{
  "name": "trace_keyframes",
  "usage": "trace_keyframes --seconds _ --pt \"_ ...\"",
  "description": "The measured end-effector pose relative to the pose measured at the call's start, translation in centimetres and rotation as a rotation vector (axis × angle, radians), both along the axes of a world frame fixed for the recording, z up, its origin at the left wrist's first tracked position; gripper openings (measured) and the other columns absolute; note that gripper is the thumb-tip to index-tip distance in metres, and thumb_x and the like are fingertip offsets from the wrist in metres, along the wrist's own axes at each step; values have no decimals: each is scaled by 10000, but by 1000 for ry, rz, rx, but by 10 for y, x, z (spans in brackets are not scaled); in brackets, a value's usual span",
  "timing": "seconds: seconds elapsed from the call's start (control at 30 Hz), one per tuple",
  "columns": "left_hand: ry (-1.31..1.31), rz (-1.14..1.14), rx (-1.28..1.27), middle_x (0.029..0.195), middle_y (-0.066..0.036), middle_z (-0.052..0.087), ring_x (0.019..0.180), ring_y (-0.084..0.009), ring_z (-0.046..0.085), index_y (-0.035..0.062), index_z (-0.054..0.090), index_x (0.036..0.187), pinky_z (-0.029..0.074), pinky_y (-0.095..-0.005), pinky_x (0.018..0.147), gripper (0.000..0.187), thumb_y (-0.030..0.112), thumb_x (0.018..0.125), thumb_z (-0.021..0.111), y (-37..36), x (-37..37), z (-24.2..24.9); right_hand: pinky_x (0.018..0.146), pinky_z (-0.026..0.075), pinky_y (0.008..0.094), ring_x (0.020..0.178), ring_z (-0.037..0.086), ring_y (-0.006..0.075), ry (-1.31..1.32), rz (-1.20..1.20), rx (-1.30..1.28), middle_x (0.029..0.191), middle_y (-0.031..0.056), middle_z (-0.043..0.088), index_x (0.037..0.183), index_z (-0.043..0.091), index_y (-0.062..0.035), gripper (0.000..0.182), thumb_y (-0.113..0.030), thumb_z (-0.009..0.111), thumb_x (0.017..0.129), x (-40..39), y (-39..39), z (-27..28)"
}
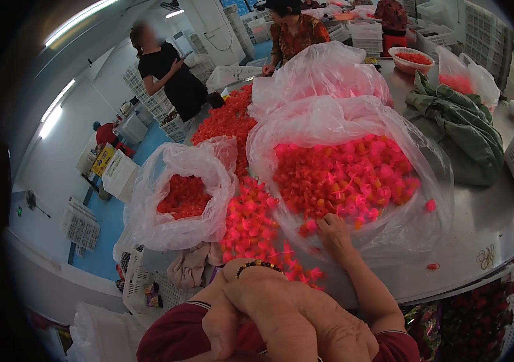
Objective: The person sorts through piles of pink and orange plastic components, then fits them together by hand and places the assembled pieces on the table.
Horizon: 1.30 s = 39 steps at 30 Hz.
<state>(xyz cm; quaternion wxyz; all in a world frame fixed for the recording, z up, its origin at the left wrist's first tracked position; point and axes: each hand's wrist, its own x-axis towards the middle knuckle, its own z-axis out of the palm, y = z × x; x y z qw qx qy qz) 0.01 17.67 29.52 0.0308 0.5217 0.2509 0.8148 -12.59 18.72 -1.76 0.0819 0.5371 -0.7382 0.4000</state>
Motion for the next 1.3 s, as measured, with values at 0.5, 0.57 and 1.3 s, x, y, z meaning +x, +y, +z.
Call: trace_keyframes --seconds 0.5,0.57,1.3 --pt "-16 -4 43 1042 -167 612 917 -244 576 1 624 956 451 -332 805 140 112 871 633 -4 -1 1 773 447 398 886 555 297 4 -7 8 882 114 545 962 637 -44 184 -65 601 782 0 0 -1" --pt "-17 -4 47 1039 -166 612 913 -243 576 2 625 953 451 -331 803 134 107 871 634 -3 -6 1 772 446 399 888 554 297 5 -11 7 882 114 544 960 636 -45 182 -67 602 783 0 -1 -1" --pt "44 -13 198 829 -109 585 699 -210 541 -43 646 910 413 -334 630 167 84 806 671 7 -12 -14 788 453 391 890 565 288 0 -17 31 880 110 562 959 655 -37 180 -72 588 796 2 0 14"
